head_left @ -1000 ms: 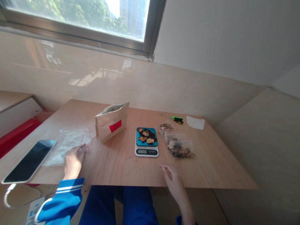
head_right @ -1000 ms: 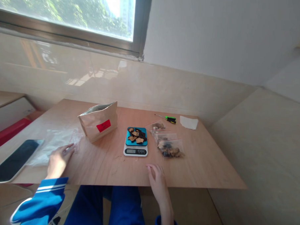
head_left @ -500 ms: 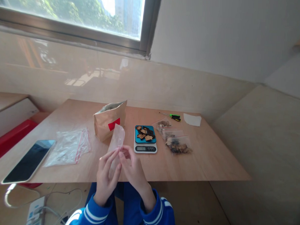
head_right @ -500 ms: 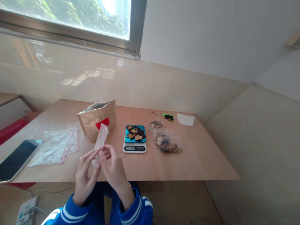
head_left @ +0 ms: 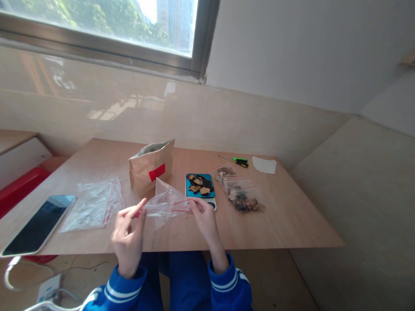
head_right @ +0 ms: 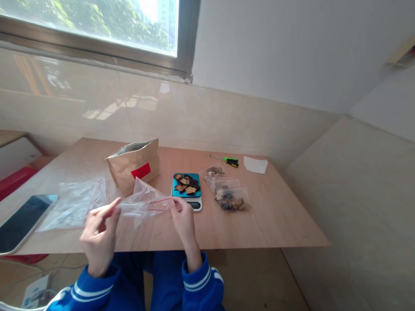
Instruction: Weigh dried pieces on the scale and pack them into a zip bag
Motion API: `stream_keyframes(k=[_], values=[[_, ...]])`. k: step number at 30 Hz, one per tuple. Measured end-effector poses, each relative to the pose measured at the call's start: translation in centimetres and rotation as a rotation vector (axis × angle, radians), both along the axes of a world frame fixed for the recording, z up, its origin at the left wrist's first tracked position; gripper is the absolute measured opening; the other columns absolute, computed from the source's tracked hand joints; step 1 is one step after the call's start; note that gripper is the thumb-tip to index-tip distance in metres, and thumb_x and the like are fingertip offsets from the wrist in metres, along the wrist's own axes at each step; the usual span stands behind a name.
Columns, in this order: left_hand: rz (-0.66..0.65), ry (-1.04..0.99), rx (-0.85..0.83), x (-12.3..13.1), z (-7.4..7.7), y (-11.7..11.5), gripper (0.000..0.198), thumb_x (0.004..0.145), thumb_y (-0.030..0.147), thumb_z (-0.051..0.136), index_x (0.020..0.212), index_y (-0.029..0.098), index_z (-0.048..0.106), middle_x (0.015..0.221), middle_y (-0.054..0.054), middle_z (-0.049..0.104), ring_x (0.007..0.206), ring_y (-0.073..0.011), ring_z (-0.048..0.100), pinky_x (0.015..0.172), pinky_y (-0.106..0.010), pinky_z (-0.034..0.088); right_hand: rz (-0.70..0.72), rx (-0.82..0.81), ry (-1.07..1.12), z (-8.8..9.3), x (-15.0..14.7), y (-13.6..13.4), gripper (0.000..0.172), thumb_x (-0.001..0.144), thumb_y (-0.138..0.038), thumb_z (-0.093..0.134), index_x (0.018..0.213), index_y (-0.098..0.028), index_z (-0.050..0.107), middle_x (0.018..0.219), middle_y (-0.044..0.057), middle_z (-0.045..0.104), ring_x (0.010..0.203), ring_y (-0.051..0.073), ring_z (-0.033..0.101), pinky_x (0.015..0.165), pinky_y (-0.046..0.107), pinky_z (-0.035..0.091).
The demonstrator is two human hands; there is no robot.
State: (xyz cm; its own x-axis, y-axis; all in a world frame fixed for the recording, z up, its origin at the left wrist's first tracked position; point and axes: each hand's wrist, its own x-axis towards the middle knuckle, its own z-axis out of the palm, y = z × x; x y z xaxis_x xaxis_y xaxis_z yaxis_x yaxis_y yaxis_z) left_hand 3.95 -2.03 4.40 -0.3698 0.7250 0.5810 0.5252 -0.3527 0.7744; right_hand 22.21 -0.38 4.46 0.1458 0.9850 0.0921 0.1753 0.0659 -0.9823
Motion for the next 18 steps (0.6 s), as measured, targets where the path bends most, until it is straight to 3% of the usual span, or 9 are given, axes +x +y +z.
stream_keyframes(k=[3,5,7,10,14,18], values=[[-0.042,-0.051,-0.049,-0.7,0.7,0.2,0.031,0.086,0.035,0.061,0.113,0.023,0.07,0.09,-0.003,0.06,0.077,-0.0142,0.055,0.063,-0.026,0.041,0.137,0.079,-0.126,-0.8,3.2,1.7,0.039,0.093,-0.045,0.047,0.115,-0.021,0.066,0.113,0.01,0.07,0.104,0.023,0.066,0.09,0.038,0.053],[-0.055,-0.061,-0.06,-1.0,0.8,0.3,0.033,0.086,0.037,0.062,0.113,0.022,0.07,0.089,-0.002,0.059,0.075,-0.0143,0.053,0.065,-0.027,0.041,0.065,0.178,-0.341,-1.6,5.4,3.3,0.039,0.092,-0.042,0.051,0.124,-0.023,0.061,0.131,0.011,0.061,0.123,0.025,0.055,0.103,0.044,0.044],[-0.067,-0.043,-0.09,-1.0,0.8,0.3,0.033,0.086,0.039,0.061,0.113,0.023,0.069,0.088,-0.002,0.059,0.074,-0.0142,0.053,0.067,-0.027,0.042,-0.028,0.199,-0.589,-2.7,7.5,5.2,0.05,0.087,-0.038,0.058,0.134,-0.021,0.054,0.145,0.014,0.047,0.137,0.029,0.04,0.112,0.05,0.032],[-0.085,-0.024,-0.138,-1.0,0.4,0.3,0.032,0.085,0.04,0.061,0.111,0.023,0.07,0.09,-0.002,0.061,0.074,-0.0146,0.054,0.07,-0.029,0.044,0.022,0.11,-0.824,-4.6,9.8,7.7,0.065,0.083,-0.037,0.065,0.141,-0.015,0.046,0.151,0.018,0.036,0.142,0.033,0.029,0.114,0.053,0.026],[-0.059,0.037,-0.059,-0.8,-0.2,0.7,0.027,0.083,0.042,0.064,0.098,0.02,0.072,0.09,-0.003,0.058,0.083,-0.0179,0.058,0.079,-0.033,0.047,0.082,0.126,-0.868,-6.0,10.8,9.1,0.053,0.086,-0.034,0.06,0.134,-0.014,0.053,0.142,0.019,0.049,0.137,0.03,0.039,0.112,0.05,0.031],[-0.047,0.152,0.044,-0.5,-0.5,1.3,0.024,0.084,0.041,0.063,0.092,0.019,0.068,0.108,-0.009,0.059,0.107,-0.0238,0.057,0.095,-0.041,0.045,0.059,0.183,-0.77,-5.7,10.4,8.6,0.038,0.088,-0.024,0.056,0.125,-0.015,0.061,0.131,0.017,0.06,0.125,0.027,0.053,0.108,0.048,0.037]])
